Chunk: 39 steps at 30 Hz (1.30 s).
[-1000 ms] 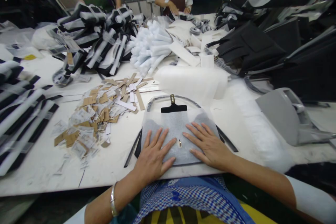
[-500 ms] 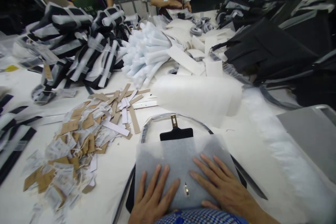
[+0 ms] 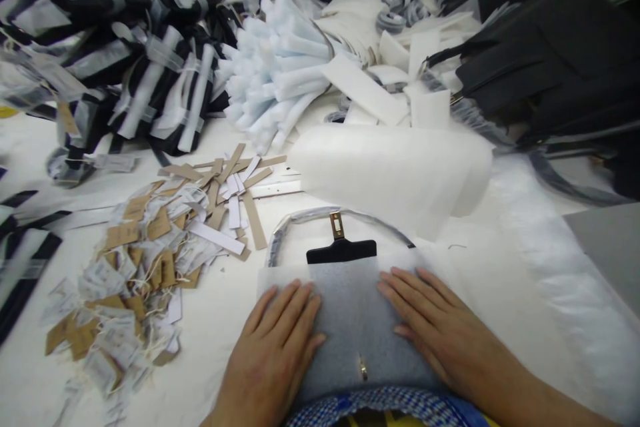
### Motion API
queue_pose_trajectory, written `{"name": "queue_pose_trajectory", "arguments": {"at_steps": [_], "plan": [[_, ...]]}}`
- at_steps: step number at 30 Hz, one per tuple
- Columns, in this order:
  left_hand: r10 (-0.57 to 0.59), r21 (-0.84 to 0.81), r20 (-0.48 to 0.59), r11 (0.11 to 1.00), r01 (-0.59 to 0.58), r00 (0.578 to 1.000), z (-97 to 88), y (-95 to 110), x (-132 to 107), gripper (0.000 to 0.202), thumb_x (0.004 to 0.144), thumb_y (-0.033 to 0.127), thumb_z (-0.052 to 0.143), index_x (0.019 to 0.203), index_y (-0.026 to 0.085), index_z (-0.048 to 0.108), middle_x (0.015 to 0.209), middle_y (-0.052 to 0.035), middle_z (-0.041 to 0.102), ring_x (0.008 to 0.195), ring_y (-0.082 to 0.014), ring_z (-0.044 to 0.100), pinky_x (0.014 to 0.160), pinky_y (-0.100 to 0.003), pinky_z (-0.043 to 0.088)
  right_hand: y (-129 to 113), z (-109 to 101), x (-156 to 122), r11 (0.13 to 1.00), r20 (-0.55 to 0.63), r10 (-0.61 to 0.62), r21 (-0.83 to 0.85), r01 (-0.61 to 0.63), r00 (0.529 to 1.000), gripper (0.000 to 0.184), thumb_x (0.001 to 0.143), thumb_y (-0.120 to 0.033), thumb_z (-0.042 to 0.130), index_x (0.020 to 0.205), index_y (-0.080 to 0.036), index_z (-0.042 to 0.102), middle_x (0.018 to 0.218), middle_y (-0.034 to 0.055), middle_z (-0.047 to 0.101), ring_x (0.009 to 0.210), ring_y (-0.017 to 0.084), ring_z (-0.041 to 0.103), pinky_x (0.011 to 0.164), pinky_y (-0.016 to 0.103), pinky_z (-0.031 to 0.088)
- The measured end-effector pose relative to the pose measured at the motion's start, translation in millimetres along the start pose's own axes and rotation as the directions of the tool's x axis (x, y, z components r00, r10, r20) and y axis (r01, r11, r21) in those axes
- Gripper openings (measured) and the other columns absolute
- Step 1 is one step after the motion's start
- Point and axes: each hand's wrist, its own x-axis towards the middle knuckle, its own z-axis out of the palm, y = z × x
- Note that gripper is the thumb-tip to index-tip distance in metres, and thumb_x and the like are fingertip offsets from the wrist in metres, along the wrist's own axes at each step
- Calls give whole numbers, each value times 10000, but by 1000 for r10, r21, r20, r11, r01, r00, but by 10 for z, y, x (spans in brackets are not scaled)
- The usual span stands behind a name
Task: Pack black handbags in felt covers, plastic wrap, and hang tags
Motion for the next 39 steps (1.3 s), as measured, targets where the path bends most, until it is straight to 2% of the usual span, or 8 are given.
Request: {"name": "queue_pose_trajectory", "arguments": {"at_steps": [5,11,15,18,24,29,34,39], "plan": [[-69,-59,63,996,72,996,157,-15,122,438,1005,447,432,1279,147,597,1248,-94,669,1148,-252,611,1098,-479,405,33,-28,145,992,-13,88,89,-87,996,411,1023,-392,409,1298,-151,597,1266,75,666,1171,234,579,1174,451,231],[-15,-246,-34,969,6,999,-99,-106,132,328,987,404,497,1116,135,635,1022,-91,688,1002,-214,625,1068,-425,430,144,-252,248,964,-48,17,266,-4,999,287,1004,-362,465,1120,-170,644,1018,71,702,1022,231,623,1156,496,263],[0,-327,-58,945,-19,998,-150,-143,196,251,1003,338,474,1030,154,642,863,-66,670,840,-190,625,813,-323,526,228,-357,306,917,-87,-58,390,87,995,183,989,-216,460,1069,-163,616,919,85,688,909,214,634,866,369,512],[1,-338,30,941,10,1000,-26,-171,237,219,1009,303,456,1004,182,639,759,-27,643,685,-170,607,637,-286,507,259,-284,346,920,-62,-8,391,32,998,191,977,-170,457,1105,-159,599,896,80,695,798,192,642,722,318,526],[-66,-308,102,947,94,993,140,-215,228,245,1021,337,427,1091,182,603,848,-39,696,714,-182,656,651,-298,520,301,-54,436,956,133,19,286,-57,991,292,1007,-199,378,1226,-173,569,803,42,705,681,189,664,607,301,494],[-55,-397,20,916,59,998,83,-229,200,193,1005,311,479,1014,177,618,781,-19,665,676,-152,619,628,-262,476,332,-173,399,926,114,-85,376,37,990,222,1014,-262,444,1091,-159,625,840,61,680,745,180,634,688,312,513],[-34,-454,-5,890,28,999,52,-231,183,158,993,261,499,952,178,626,714,-9,608,634,-142,557,596,-257,430,305,-350,352,945,20,-81,320,70,997,163,988,-234,510,1004,-184,665,1018,68,691,1012,203,634,1090,467,399],[0,-381,-56,925,-21,998,52,-203,182,162,993,174,475,1011,151,634,762,-26,639,710,-151,582,686,-275,471,292,-332,279,964,-41,-82,252,89,996,256,976,-196,521,1201,-135,626,1056,101,710,1043,207,643,1062,428,475]]}}
